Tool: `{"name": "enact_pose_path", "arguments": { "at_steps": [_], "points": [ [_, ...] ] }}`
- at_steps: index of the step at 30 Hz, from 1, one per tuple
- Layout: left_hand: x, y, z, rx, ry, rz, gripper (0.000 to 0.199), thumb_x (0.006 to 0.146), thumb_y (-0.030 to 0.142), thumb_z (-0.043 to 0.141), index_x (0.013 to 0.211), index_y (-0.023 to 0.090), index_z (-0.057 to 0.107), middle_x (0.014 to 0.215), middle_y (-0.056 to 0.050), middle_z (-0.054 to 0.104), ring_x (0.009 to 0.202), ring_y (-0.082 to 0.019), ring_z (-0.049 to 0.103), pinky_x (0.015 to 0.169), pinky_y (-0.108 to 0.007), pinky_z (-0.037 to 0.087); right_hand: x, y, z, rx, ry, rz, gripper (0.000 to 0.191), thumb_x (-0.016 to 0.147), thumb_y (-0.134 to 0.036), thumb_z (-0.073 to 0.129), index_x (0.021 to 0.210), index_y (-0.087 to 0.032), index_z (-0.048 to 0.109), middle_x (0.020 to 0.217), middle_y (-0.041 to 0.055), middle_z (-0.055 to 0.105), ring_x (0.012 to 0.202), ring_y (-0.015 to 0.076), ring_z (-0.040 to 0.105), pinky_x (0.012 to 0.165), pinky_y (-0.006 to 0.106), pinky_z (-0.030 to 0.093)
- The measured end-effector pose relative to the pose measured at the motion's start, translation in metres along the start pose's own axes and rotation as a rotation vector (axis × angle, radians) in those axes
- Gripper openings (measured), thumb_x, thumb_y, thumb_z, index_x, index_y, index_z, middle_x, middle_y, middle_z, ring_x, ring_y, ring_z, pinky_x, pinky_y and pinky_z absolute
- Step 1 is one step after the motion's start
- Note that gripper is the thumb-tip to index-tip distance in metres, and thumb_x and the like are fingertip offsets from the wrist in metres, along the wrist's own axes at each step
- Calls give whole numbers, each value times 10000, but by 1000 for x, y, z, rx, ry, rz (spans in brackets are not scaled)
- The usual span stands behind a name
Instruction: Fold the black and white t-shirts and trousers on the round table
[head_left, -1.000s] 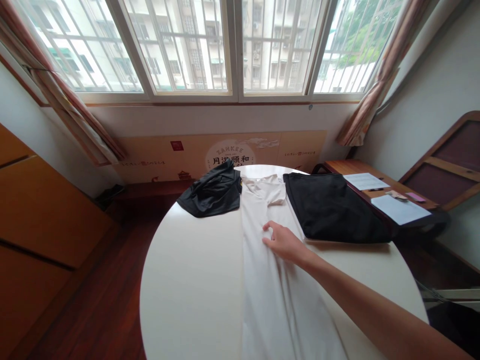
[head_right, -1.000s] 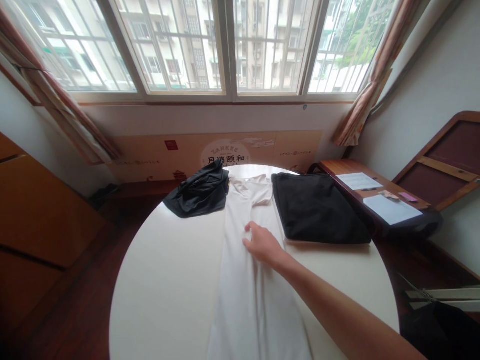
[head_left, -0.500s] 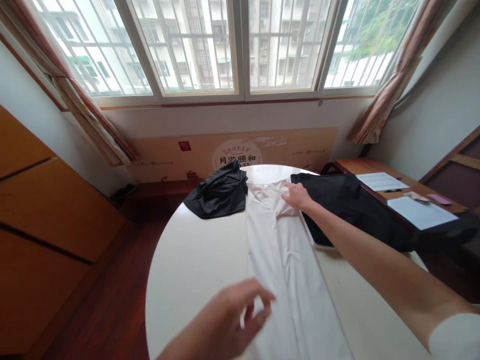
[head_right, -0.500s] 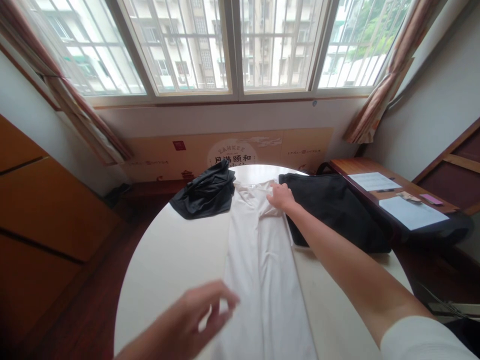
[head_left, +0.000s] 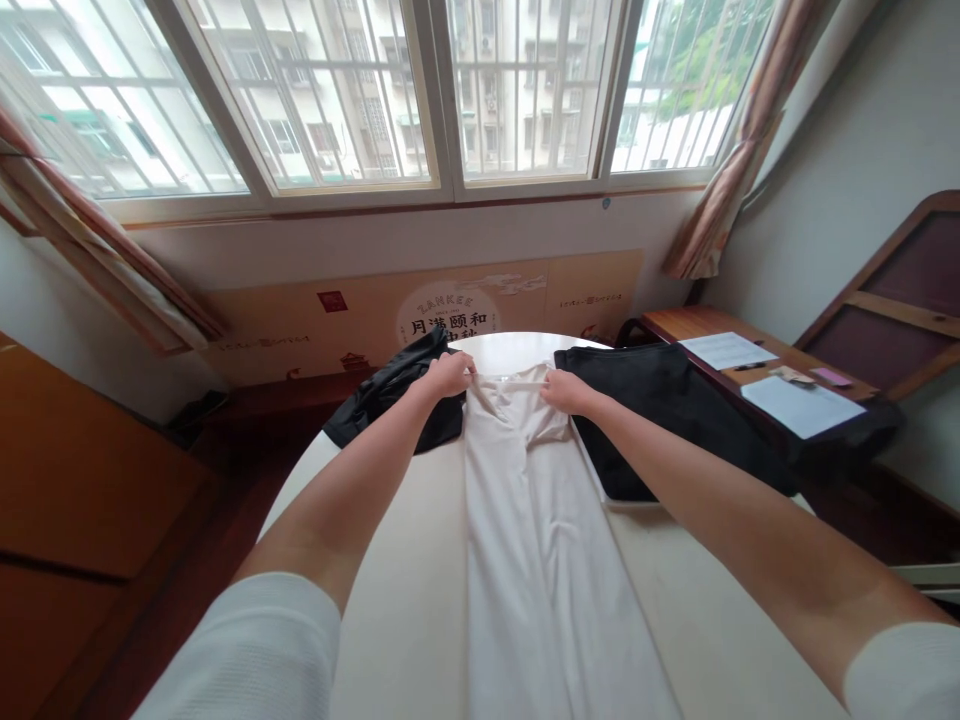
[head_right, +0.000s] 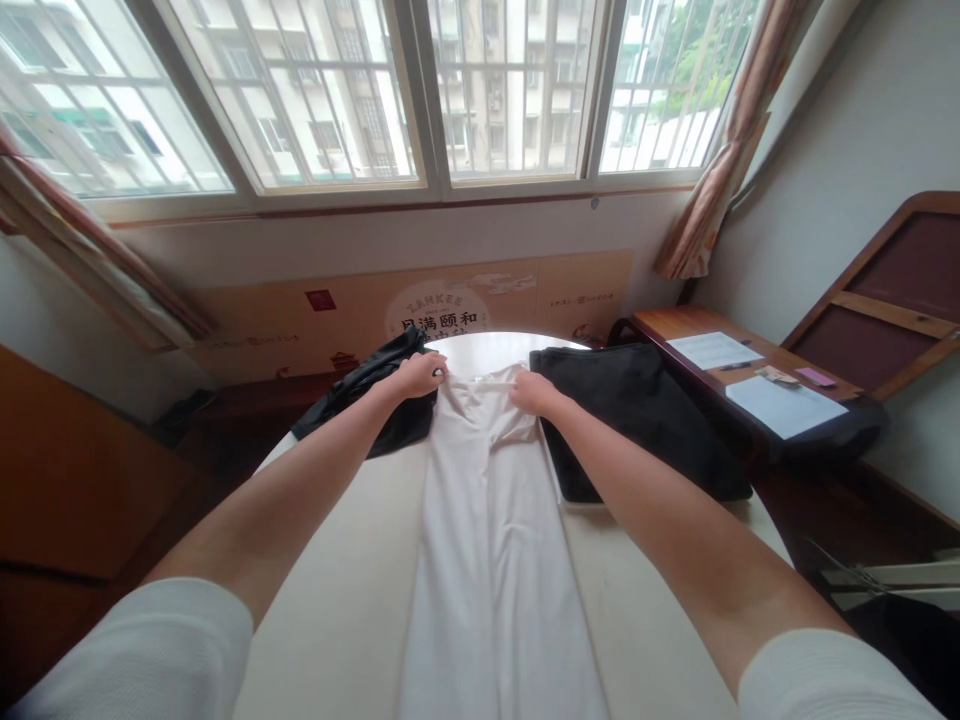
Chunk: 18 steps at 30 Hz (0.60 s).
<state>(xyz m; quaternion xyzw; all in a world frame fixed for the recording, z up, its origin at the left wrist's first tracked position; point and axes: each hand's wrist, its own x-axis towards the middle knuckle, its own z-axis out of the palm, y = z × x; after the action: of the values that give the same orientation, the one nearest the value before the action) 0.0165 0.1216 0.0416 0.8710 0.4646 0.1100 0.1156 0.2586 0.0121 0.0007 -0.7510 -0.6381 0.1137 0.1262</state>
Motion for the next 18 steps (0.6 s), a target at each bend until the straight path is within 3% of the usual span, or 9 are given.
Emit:
{"name": "enact_pose_path", "arguments": {
  "at_steps": [3, 6, 10, 15, 18],
  "points": [
    [13, -8, 3, -55, 27, -24, 198, 781, 314, 606, 849, 183, 738, 1052, -86, 755, 1030, -297, 638, 925, -405, 514, 2, 7, 0, 34, 0, 1, 180, 969, -228, 586, 1022, -132, 729, 1136, 163, 754, 1016, 269, 690, 766, 276, 453],
    [20, -13, 3, -99, 77, -57, 326, 786, 365, 544, 912, 137, 740, 893, -78, 727, 889, -263, 630, 794, -349, 510, 4, 9, 3, 60, -3, -2, 169, 975, -242, 595, 1001, -135, 723, 1116, 158, 758, 989, 262, 690, 757, 274, 449],
    [26, -17, 6, -102, 108, -111, 353, 791, 329, 543, 1010, 139, 744, 959, -88, 741, 947, -282, 640, 878, -395, 496, 8, 7, 7, 89, -1, 4, 140, 966, -279, 643, 958, -157, 711, 1075, 141, 763, 941, 248, 683, 756, 274, 444],
    [28, -20, 11, -2, 90, -203, 239, 781, 263, 639, 976, 171, 743, 1106, -164, 739, 1164, -411, 584, 1050, -563, 393, 13, 7, 0, 156, 83, 46, 141, 964, -273, 647, 1006, -152, 706, 1140, 140, 742, 983, 235, 667, 794, 270, 448],
    [19, -13, 12, 49, 128, -200, 319, 877, 243, 575, 1159, 149, 692, 1265, -220, 671, 1216, -421, 549, 1068, -579, 379, 18, 8, -6, 217, 133, 38, 141, 940, -217, 648, 1031, -131, 712, 1113, 121, 743, 963, 203, 662, 807, 251, 455]
  ]
}}
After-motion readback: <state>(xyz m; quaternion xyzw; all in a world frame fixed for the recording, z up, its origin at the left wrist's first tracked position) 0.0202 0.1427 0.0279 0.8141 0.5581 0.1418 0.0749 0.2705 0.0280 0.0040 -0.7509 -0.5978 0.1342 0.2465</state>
